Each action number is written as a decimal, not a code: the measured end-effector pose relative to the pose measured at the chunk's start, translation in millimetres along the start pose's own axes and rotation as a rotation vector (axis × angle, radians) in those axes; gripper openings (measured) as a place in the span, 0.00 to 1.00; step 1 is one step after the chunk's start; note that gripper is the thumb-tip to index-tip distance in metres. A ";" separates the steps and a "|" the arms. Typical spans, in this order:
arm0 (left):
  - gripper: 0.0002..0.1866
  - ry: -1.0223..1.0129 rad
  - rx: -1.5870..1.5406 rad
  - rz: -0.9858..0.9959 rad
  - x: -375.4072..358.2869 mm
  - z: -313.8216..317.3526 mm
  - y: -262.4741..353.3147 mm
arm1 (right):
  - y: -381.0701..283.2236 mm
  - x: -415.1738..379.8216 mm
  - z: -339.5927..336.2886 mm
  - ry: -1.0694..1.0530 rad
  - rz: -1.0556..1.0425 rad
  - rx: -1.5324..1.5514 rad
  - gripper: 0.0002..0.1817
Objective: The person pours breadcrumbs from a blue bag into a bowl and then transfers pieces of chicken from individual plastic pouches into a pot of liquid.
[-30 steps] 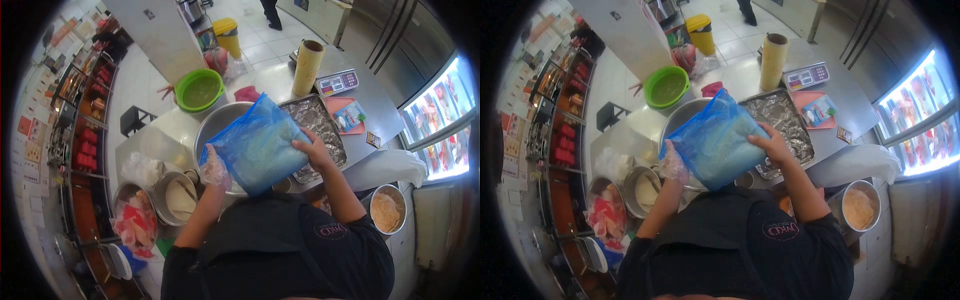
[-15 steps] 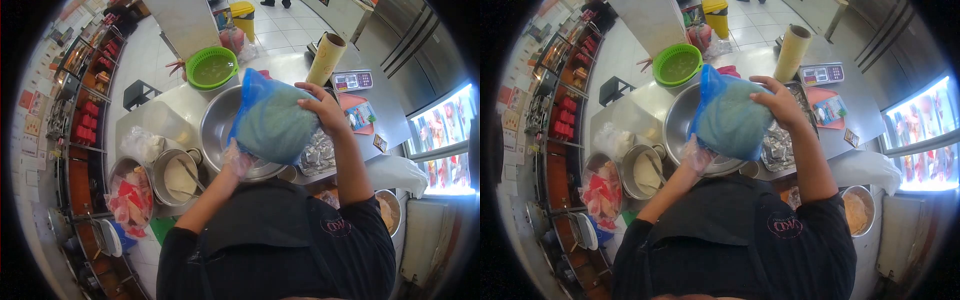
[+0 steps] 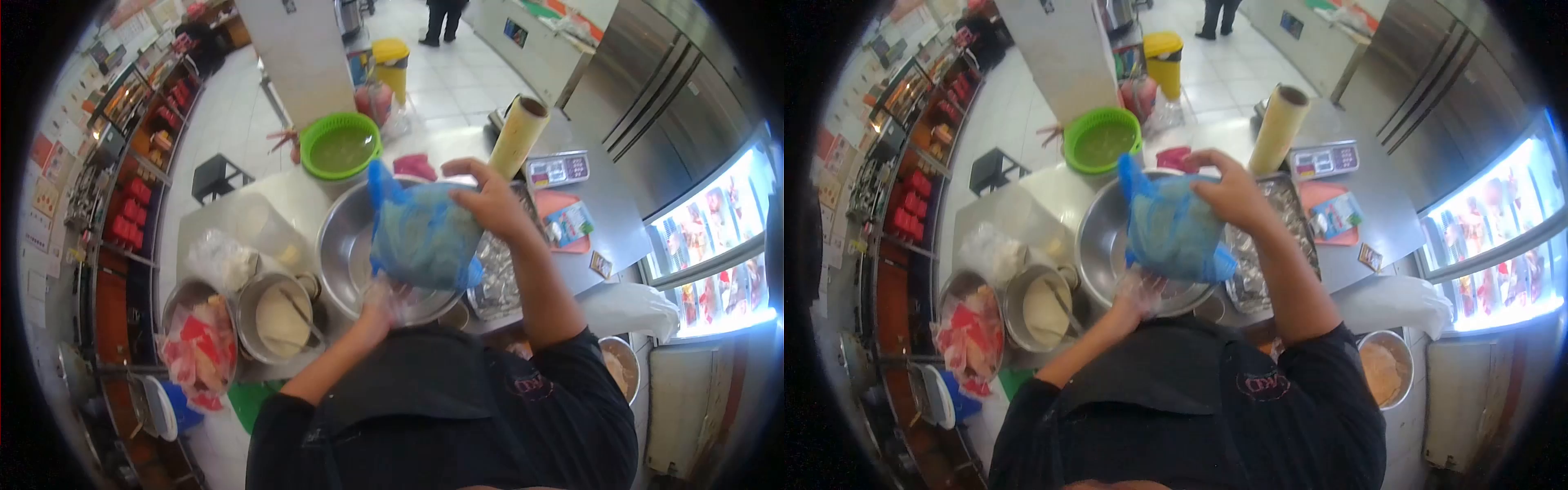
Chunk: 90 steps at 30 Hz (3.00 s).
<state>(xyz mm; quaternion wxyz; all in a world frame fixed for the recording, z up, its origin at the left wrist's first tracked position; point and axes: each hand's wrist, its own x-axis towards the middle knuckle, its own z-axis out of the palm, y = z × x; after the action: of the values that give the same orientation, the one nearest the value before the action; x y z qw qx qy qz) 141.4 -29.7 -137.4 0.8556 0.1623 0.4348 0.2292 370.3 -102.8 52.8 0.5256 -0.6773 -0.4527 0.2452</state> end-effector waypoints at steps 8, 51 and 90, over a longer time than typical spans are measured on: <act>0.24 -0.134 -0.210 0.256 5.5 -0.8 18.5 | 14.2 9.7 -0.6 0.007 0.038 0.273 0.20; 0.34 -0.308 0.850 0.776 -43.7 50.3 39.3 | 28.4 3.4 66.9 0.309 0.161 0.874 0.11; 0.16 -0.220 0.918 0.496 44.1 -1.3 24.2 | 174.1 -50.1 35.6 -0.471 0.012 -0.691 0.52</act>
<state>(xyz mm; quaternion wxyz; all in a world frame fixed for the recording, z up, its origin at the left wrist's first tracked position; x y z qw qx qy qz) 157.0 14.3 -156.1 0.6573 0.6408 0.3469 0.1923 379.9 -135.5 -128.6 0.1481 -0.7417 -0.6124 0.2300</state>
